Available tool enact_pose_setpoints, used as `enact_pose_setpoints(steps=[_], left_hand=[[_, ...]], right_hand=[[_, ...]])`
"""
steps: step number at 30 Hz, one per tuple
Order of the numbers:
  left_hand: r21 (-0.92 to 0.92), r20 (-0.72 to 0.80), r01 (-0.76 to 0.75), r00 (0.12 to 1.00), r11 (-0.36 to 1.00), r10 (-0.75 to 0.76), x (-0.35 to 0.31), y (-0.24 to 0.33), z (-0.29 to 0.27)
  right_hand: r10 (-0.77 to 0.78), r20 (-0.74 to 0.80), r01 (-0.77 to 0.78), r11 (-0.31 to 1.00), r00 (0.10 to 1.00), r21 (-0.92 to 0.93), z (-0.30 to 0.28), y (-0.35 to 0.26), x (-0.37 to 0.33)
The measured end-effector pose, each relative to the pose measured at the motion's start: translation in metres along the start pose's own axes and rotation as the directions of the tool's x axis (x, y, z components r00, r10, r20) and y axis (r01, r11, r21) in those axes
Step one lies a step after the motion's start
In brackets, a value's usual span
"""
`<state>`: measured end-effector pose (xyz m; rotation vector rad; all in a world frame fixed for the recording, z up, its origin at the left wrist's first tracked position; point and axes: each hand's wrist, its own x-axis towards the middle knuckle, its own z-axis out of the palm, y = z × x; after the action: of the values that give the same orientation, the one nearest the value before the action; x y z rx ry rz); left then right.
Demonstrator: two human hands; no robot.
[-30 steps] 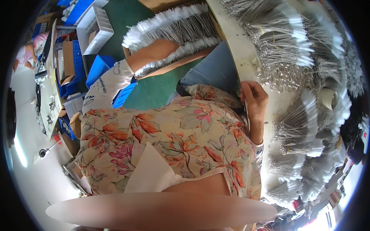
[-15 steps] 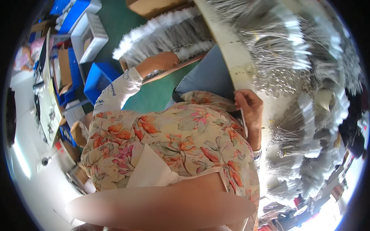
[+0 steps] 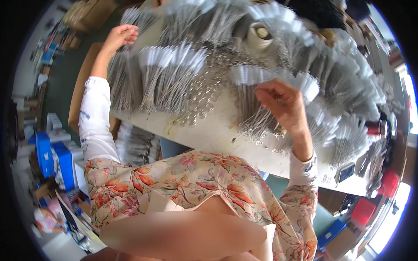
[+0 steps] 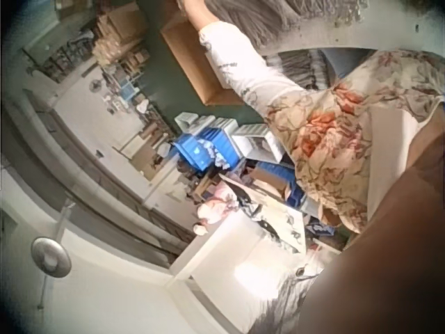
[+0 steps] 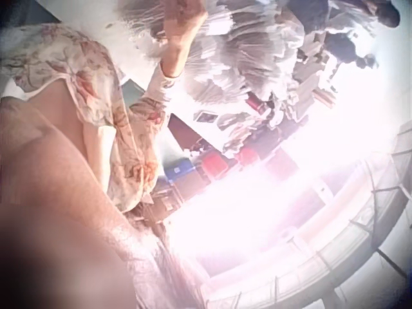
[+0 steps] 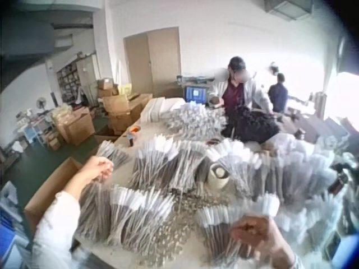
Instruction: Assembling bundles of white industrial brushes by attaching metal rings to their ends.
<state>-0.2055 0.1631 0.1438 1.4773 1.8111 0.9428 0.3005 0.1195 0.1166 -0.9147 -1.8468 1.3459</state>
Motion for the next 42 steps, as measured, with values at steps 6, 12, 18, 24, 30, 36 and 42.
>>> enact_pose_setpoints(steps=[6,12,18,24,30,36,42], left_hand=[[-0.025,0.147,0.317,0.939,0.948,-0.31,0.113,-0.062,0.02],[0.432,0.071,0.296,0.93,0.852,-0.359,0.124,-0.037,0.063],[0.166,-0.106,0.364,0.931,0.917,-0.35,0.098,-0.045,0.048],[0.134,-0.13,0.312,0.946,0.94,-0.296,0.111,-0.038,0.069],[-0.002,-0.127,0.325,0.938,0.946,-0.323,0.106,-0.063,0.056],[-0.124,-0.558,-0.236,0.82,0.964,0.128,0.09,0.032,0.072],[0.448,-0.024,-0.252,0.956,0.858,0.293,0.039,0.109,0.167]], right_hand=[[-0.003,-0.18,-0.039,0.973,0.984,-0.227,-0.077,0.019,0.033],[-0.301,-0.123,0.175,0.791,0.946,-0.586,-0.085,0.033,0.119],[-0.135,-0.116,-0.023,0.549,0.984,-0.836,-0.046,0.051,0.197],[-0.207,-0.132,0.011,0.573,0.969,-0.819,-0.061,0.067,0.203],[-0.238,-0.579,0.367,0.923,0.78,0.115,-0.136,0.017,0.168],[-0.317,-0.613,0.209,0.947,0.724,-0.243,-0.226,0.132,0.137],[0.012,-0.634,-0.522,0.58,0.773,-0.626,-0.205,0.147,0.126]])
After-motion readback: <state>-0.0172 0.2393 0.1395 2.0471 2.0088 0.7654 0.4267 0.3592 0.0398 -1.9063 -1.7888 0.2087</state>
